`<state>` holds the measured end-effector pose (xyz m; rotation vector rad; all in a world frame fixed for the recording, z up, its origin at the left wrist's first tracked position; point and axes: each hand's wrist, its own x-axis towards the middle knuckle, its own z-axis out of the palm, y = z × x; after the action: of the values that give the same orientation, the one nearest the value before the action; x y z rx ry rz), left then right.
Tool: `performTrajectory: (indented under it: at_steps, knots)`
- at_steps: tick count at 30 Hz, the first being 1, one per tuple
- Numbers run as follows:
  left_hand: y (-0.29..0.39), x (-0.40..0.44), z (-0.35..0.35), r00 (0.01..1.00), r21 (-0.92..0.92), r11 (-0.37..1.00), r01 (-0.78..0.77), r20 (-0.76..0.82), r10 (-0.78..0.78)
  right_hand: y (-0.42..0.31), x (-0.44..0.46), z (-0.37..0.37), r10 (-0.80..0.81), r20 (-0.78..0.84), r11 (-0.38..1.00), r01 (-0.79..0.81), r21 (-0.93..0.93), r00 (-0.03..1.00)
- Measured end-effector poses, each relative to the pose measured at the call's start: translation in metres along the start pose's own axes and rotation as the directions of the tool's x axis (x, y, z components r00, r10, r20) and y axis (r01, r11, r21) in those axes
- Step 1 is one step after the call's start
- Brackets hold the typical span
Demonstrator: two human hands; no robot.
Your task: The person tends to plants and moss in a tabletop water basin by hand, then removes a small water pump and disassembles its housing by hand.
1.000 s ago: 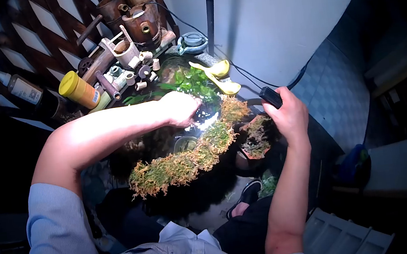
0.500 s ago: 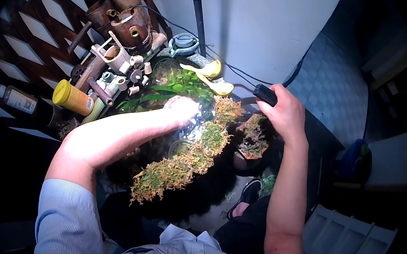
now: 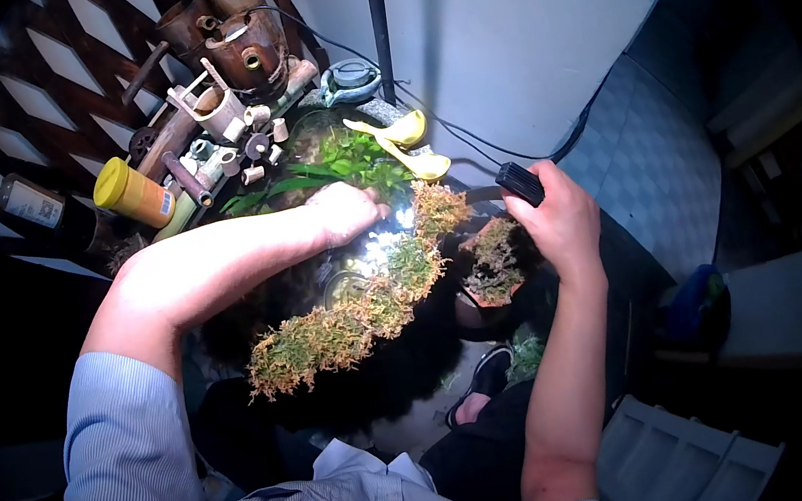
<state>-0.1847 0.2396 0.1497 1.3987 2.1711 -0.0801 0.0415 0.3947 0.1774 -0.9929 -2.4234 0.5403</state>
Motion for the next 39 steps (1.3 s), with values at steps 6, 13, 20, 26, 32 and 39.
performTrajectory:
  at_steps: [6, 13, 20, 26, 32, 39]
  knots:
    - [-0.01, 0.031, 0.01, 0.973, 0.432, 0.874, -0.223, 0.05, 0.224, -0.001, 0.0, 0.0, -0.012, -0.001, 1.0, 0.012, 0.004, 1.0]
    - [-0.017, 0.039, 0.019, 0.999, 0.173, 0.985, 0.008, -0.055, 0.002, 0.003, 0.001, -0.001, -0.004, 0.008, 1.0, 0.004, 0.01, 1.0]
    - [-0.034, 0.05, 0.022, 1.0, 0.091, 0.996, -0.02, 0.013, 0.019, 0.0, 0.002, -0.002, 0.005, 0.013, 1.0, -0.005, 0.002, 1.0]
    - [-0.02, 0.034, 0.01, 0.978, 0.327, 0.924, -0.198, 0.135, 0.162, -0.001, 0.001, -0.001, -0.011, 0.016, 1.0, 0.011, 0.023, 1.0]
    - [-0.027, 0.037, 0.015, 0.981, 0.222, 0.956, -0.189, 0.093, 0.173, -0.003, 0.0, -0.002, 0.003, 0.019, 1.0, -0.003, 0.025, 1.0]
    - [-0.029, 0.034, 0.021, 0.937, 0.412, 0.848, -0.335, 0.049, 0.346, -0.005, -0.002, -0.004, -0.004, 0.031, 1.0, 0.003, 0.029, 1.0]
